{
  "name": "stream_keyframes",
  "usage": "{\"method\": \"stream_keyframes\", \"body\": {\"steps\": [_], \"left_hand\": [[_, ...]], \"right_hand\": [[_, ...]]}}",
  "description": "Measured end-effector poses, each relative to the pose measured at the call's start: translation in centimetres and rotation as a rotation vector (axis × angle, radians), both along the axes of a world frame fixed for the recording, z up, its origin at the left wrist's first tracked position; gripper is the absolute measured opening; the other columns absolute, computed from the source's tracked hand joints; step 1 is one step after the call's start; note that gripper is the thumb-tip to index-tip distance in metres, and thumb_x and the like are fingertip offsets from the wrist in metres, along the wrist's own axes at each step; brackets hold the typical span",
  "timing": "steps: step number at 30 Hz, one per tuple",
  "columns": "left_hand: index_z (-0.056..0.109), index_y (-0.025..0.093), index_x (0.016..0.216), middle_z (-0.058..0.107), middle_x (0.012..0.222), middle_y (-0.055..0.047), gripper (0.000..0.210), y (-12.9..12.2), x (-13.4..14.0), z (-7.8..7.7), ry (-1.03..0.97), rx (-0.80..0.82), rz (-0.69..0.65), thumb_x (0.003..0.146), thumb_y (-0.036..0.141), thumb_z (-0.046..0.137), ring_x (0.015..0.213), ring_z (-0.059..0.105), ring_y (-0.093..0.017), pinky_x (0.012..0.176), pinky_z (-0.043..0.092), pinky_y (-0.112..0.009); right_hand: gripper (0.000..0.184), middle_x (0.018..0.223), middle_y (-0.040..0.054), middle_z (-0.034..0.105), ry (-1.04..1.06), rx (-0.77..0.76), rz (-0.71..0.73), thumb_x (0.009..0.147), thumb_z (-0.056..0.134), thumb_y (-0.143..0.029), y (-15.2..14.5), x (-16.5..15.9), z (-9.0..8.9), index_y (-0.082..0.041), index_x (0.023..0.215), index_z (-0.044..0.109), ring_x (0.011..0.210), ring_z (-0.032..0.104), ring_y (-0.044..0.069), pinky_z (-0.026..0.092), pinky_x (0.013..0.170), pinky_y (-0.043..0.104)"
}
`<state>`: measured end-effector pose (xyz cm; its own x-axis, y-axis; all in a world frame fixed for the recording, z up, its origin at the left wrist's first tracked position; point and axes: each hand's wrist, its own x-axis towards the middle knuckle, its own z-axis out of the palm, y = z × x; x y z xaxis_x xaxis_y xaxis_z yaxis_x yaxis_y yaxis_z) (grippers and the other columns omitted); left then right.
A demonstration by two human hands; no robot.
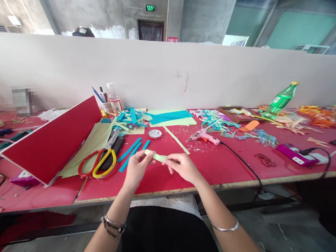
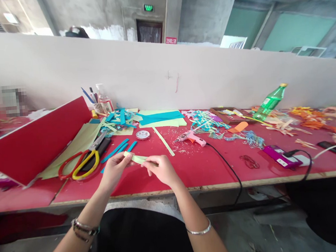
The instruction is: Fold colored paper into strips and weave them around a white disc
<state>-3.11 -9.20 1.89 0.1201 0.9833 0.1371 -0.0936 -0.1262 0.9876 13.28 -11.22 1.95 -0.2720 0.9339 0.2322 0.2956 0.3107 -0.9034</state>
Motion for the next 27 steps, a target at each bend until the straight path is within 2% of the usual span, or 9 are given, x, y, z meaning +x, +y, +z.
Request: {"method": "stream_keyframes", "body": {"steps": [7,13,19,27], "left_hand": [[0.063,0.013,0.07,0.059,0.057,-0.001,0.028,0.4,-0.6,-0.3,0.133,0.068,0.08,0.069,0.04,0.056,0.058,0.054,-0.013,0.06,0.043,-0.022],[0.061,0.016,0.056,0.058,0.051,0.0,0.029,0.2,-1.4,0.4,0.347,0.255,0.12,0.073,0.036,0.05,0.052,0.051,-0.012,0.055,0.038,-0.02],[0.058,0.015,0.052,0.057,0.049,0.001,0.031,0.3,-1.8,0.7,0.317,0.201,0.133,0.074,0.035,0.05,0.05,0.051,-0.011,0.056,0.038,-0.02],[0.059,0.015,0.052,0.056,0.047,0.0,0.031,0.4,-2.2,0.6,0.231,0.118,0.115,0.072,0.037,0.051,0.046,0.049,-0.011,0.052,0.037,-0.02]], "right_hand": [[0.029,0.046,-0.0027,0.048,0.021,-0.042,-0.015,0.079,0.046,-0.04,-0.1,0.3,0.2,-0.016,0.072,0.061,0.046,0.043,0.009,0.035,0.051,0.022],[0.026,0.048,-0.004,0.043,0.005,-0.047,-0.012,0.075,0.05,-0.038,-0.3,0.4,0.2,-0.016,0.064,0.056,0.046,0.038,0.008,0.029,0.046,0.02],[0.023,0.048,-0.0044,0.044,0.026,-0.07,-0.005,0.076,0.05,-0.038,-0.3,0.7,0.3,-0.016,0.068,0.056,0.047,0.04,0.008,0.032,0.049,0.021],[0.024,0.049,-0.0036,0.052,0.045,-0.12,-0.055,0.075,0.051,-0.039,-0.2,1.7,0.0,-0.017,0.065,0.054,0.04,0.039,0.007,0.03,0.041,0.02]]}}
